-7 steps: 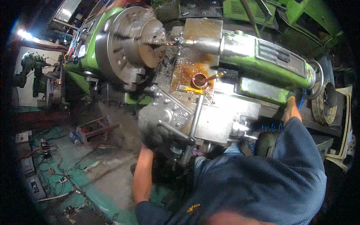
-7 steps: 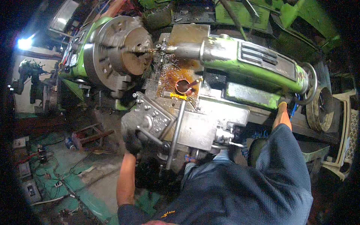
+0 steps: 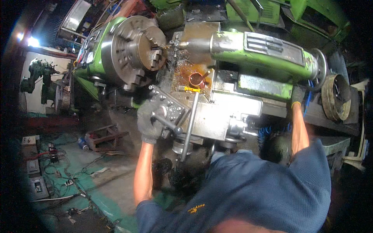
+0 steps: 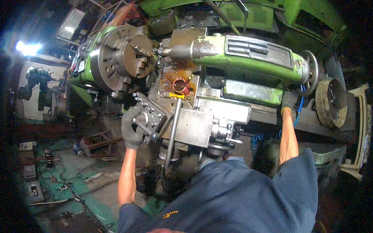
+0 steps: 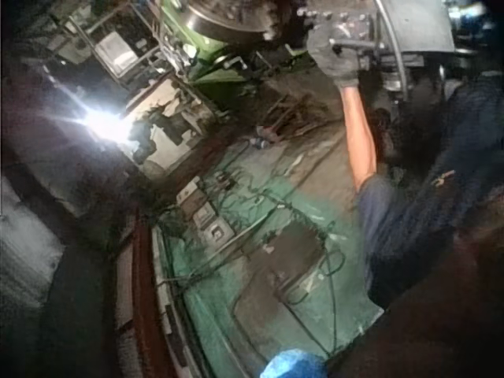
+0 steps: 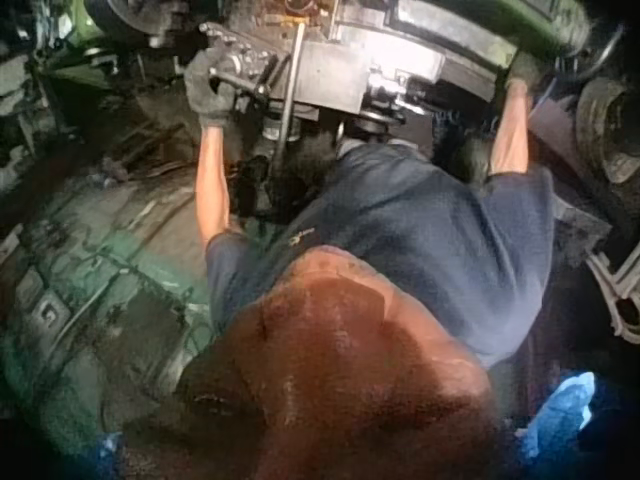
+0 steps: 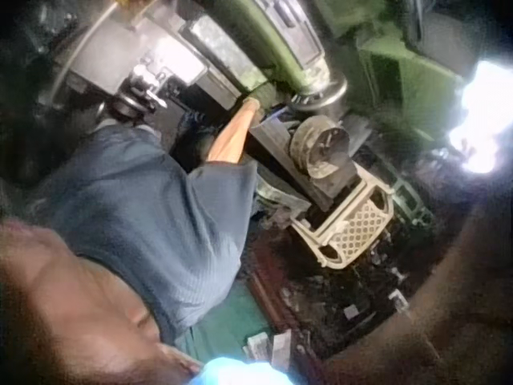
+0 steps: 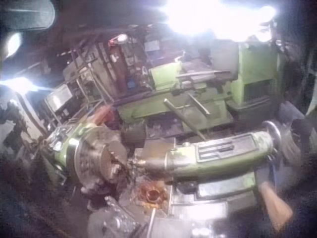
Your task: The person operates a green metal lathe in a workshop, using a cutting tool to machine a cylindrical metal workpiece. They repeatedly adjust the tool position, apply cutting fluid from a brush, and clear metal shavings from the work area.
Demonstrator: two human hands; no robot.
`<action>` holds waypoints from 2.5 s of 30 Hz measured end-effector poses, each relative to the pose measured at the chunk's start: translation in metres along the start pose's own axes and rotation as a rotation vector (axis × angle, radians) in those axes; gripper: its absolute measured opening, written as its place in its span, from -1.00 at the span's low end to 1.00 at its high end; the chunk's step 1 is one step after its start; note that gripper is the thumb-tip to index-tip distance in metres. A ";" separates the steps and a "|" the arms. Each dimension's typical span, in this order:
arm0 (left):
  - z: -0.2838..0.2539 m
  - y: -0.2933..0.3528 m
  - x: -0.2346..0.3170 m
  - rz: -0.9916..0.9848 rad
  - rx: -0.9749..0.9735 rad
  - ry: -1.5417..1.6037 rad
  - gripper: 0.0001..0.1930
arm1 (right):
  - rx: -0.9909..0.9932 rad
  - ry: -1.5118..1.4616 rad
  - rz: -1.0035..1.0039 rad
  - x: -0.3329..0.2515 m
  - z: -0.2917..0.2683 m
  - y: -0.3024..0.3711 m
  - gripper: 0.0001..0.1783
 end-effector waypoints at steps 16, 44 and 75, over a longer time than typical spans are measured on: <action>0.000 0.087 -0.010 -0.517 0.216 0.073 -0.38 | 0.211 -1.406 0.200 -0.092 -0.206 0.246 -0.76; 0.010 0.808 0.021 -0.903 -1.449 -0.138 -0.74 | -0.017 -1.178 -0.381 -0.495 -0.263 0.164 -0.67; 0.050 0.721 -0.023 -1.379 -0.897 0.184 -0.78 | -0.162 -1.387 -0.707 -0.490 -0.322 0.189 -0.81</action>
Point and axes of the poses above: each hand's wrist, its own y-axis away from the middle knuckle, its own z-axis out of the palm, x = y × z, the point moved 8 cm from there along -y, towards the middle knuckle, and after that the axes turned 8 degrees about -y, right-handed, at the moved point
